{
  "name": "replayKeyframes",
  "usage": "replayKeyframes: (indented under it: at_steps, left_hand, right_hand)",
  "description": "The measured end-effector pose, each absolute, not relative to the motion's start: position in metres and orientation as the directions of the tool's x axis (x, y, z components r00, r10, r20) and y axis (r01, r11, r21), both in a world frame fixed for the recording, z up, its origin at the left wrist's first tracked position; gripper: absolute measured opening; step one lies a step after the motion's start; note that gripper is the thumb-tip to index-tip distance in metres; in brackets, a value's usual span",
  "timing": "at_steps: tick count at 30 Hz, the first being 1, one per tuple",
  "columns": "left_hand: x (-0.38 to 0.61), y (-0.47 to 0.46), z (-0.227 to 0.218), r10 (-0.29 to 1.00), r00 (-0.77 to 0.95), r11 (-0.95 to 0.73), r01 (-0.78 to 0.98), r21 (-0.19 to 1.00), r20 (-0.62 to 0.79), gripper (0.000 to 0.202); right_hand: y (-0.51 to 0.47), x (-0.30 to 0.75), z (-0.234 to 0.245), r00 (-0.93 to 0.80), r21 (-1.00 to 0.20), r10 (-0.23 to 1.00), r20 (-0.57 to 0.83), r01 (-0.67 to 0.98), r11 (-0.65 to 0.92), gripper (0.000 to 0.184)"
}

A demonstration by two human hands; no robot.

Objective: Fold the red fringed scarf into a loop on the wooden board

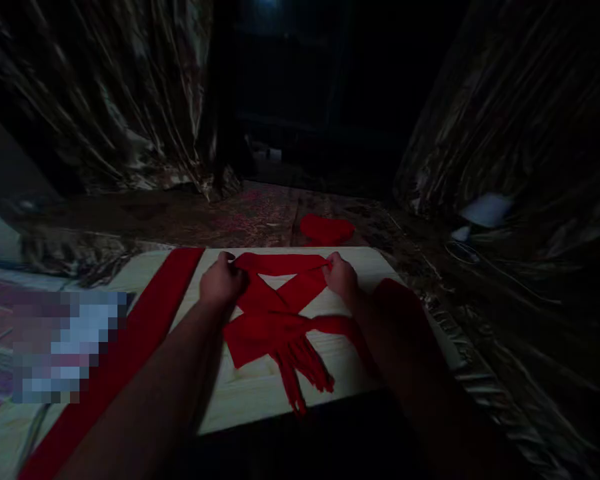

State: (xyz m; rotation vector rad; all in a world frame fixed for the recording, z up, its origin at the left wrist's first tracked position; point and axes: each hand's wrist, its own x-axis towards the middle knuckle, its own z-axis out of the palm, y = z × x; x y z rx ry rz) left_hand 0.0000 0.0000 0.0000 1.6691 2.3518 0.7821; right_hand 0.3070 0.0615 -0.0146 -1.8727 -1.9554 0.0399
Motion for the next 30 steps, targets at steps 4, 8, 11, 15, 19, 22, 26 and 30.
replayKeyframes:
  at_steps: [4, 8, 11, 15, 19, 22, 26, 30]
  left_hand:
    - [-0.005, 0.003, -0.008, 0.915, -0.215, 0.048, 0.898, 0.437, 0.342, 0.066]
    - [-0.008, 0.009, -0.018, 0.892, -0.002, -0.167, 0.928, 0.334, 0.452, 0.054]
    - [-0.010, 0.014, -0.022, 0.914, 0.018, -0.161, 0.933, 0.323, 0.405, 0.046]
    - [-0.014, 0.018, -0.025, 0.940, -0.021, -0.080, 0.956, 0.281, 0.341, 0.046]
    - [-0.016, 0.022, -0.027, 0.944, 0.040, -0.116, 0.970, 0.214, 0.329, 0.047]
    - [-0.017, 0.024, -0.029, 0.944, 0.030, -0.105, 0.971, 0.213, 0.328, 0.048]
    - [-0.019, 0.025, -0.033, 0.937, -0.006, -0.090, 0.962, 0.257, 0.350, 0.049]
    - [-0.020, 0.027, -0.036, 0.926, -0.019, -0.112, 0.940, 0.323, 0.378, 0.051]
  right_hand:
    - [0.052, 0.306, -0.006, -0.018, -0.293, 0.905, 0.424, 0.943, 0.156, 0.026]
    - [0.026, 0.288, 0.010, -0.298, -0.177, 0.801, 0.519, 0.879, 0.442, 0.016]
    - [0.001, 0.275, 0.016, -0.631, -0.146, 0.688, 0.358, 0.690, 0.709, 0.013]
    - [-0.020, 0.272, 0.015, -0.762, -0.136, 0.593, 0.259, 0.579, 0.804, 0.020]
    - [-0.028, 0.279, 0.021, -0.761, -0.135, 0.613, 0.213, 0.598, 0.790, 0.017]
    - [-0.033, 0.284, 0.032, -0.775, -0.133, 0.619, 0.126, 0.605, 0.785, 0.016]
    - [-0.044, 0.280, 0.048, -0.763, -0.105, 0.645, 0.043, 0.638, 0.763, 0.019]
    - [-0.066, 0.262, 0.055, -0.696, -0.139, 0.706, 0.131, 0.692, 0.708, 0.017]
